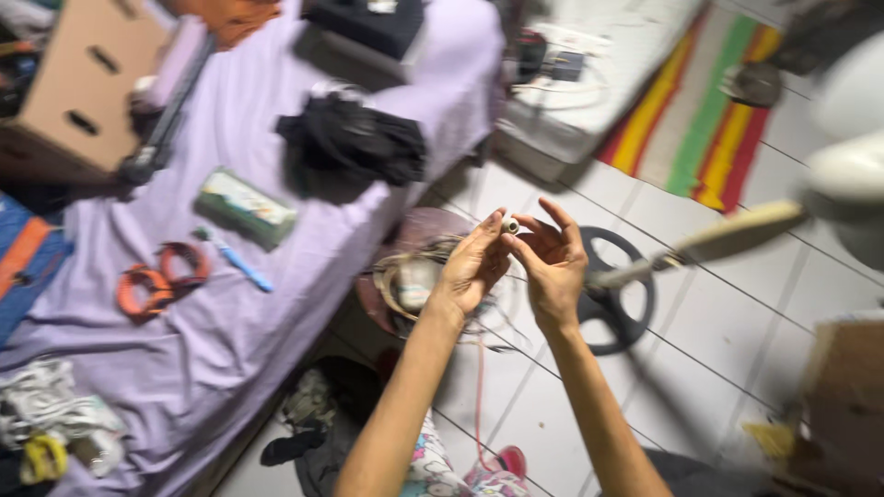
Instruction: The person services a standing electric fan. They handle the fan's motor housing and power cord, pick up a screwdriver, and use it to unscrew and work on the fan motor housing while holding the fan steady with the other hand.
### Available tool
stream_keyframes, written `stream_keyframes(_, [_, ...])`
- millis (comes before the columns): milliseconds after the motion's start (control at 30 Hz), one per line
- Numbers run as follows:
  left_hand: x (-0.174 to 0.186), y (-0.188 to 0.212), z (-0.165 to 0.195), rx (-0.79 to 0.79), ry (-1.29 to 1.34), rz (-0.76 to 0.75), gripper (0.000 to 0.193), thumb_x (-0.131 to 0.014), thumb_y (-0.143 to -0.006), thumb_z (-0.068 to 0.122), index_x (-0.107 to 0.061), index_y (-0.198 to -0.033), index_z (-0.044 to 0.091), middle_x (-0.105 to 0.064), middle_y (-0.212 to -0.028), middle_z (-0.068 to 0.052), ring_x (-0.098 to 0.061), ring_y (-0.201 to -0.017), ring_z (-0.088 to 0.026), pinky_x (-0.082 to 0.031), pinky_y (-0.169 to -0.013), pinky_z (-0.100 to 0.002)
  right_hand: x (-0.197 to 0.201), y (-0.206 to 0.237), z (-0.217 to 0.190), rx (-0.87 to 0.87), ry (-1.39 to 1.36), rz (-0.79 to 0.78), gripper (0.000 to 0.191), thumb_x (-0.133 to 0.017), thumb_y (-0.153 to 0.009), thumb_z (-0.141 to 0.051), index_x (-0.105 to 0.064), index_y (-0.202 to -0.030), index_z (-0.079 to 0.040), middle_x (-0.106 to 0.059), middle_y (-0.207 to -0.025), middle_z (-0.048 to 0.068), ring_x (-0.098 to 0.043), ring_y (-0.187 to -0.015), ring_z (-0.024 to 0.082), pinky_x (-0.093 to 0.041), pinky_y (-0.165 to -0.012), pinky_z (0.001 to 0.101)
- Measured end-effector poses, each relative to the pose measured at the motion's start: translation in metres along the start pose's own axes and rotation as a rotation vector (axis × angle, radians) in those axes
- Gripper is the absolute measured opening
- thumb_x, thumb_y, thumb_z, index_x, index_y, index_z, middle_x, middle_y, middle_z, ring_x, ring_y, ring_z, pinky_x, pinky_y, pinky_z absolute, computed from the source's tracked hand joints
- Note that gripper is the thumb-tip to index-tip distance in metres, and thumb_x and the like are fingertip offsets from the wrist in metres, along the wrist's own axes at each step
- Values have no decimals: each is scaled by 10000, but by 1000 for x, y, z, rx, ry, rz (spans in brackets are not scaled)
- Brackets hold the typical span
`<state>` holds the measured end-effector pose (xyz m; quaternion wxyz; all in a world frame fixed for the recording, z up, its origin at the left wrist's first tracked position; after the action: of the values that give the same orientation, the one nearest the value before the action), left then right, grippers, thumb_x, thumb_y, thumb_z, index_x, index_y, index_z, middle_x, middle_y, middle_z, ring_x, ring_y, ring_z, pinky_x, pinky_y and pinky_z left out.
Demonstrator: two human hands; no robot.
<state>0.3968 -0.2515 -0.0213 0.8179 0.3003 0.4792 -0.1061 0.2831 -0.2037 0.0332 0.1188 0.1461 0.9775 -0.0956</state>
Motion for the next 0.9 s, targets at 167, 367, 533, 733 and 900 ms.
stream_keyframes(167, [-66, 1, -115, -173, -295, 37, 396, -820, -947, 207, -619, -1235, 25, -700, -890, -2, -576, -711, -43, -438, -597, -176, 115, 47, -45, 131, 189, 156, 443, -723, -900, 91, -599, -1316, 2, -729, -1174, 117, -713, -992, 142, -603, -894, 280])
stream_keyframes(367, [-164, 40, -247, -373, -645, -350, 493, -761, -855, 38, -542, -1297, 28, -778, -1026, -86, -735, -918, -96, -593, -769, -214, 255, 111, -106, 125, 420, 412, 279, -631, -932, 104, -675, -1195, 22, -768, -1099, 93, -743, -1028, 153, -603, -937, 286])
stream_keyframes(533, [-225, 42, -308, -540, -985, -491, 245, -768, -899, -2, -736, -1142, 1, -790, -1031, -60, -705, -922, -94, -524, -774, -251, 325, 125, -130, 177, 337, 569, 333, -542, -900, 144, -651, -1196, 37, -751, -1092, 88, -734, -1030, 147, -603, -952, 288])
stream_keyframes(733, [-267, -3, -385, -394, -1015, -597, 206, -773, -891, 42, -743, -1093, 17, -781, -983, -46, -716, -884, -92, -569, -761, -254, 414, 125, -127, 162, 215, 650, 324, -553, -938, 153, -639, -1232, 47, -713, -1122, 61, -674, -1006, 119, -580, -938, 290])
stream_keyframes(900, [-304, -67, -451, -258, -1008, -596, 210, -787, -897, 76, -740, -1090, 9, -781, -978, -71, -741, -894, -115, -590, -765, -253, 525, 81, -123, 162, 272, 714, 369, -478, -915, 146, -665, -1217, 45, -728, -1104, 67, -685, -1008, 118, -575, -936, 287])
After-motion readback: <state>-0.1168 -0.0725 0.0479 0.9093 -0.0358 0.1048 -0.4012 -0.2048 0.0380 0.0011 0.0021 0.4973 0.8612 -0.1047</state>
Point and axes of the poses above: each hand's wrist, its own y-axis away from the middle knuckle, its own x-axis out of the back of the hand, z = x × y, the point moved 1 cm from there along -y, towards the middle knuckle
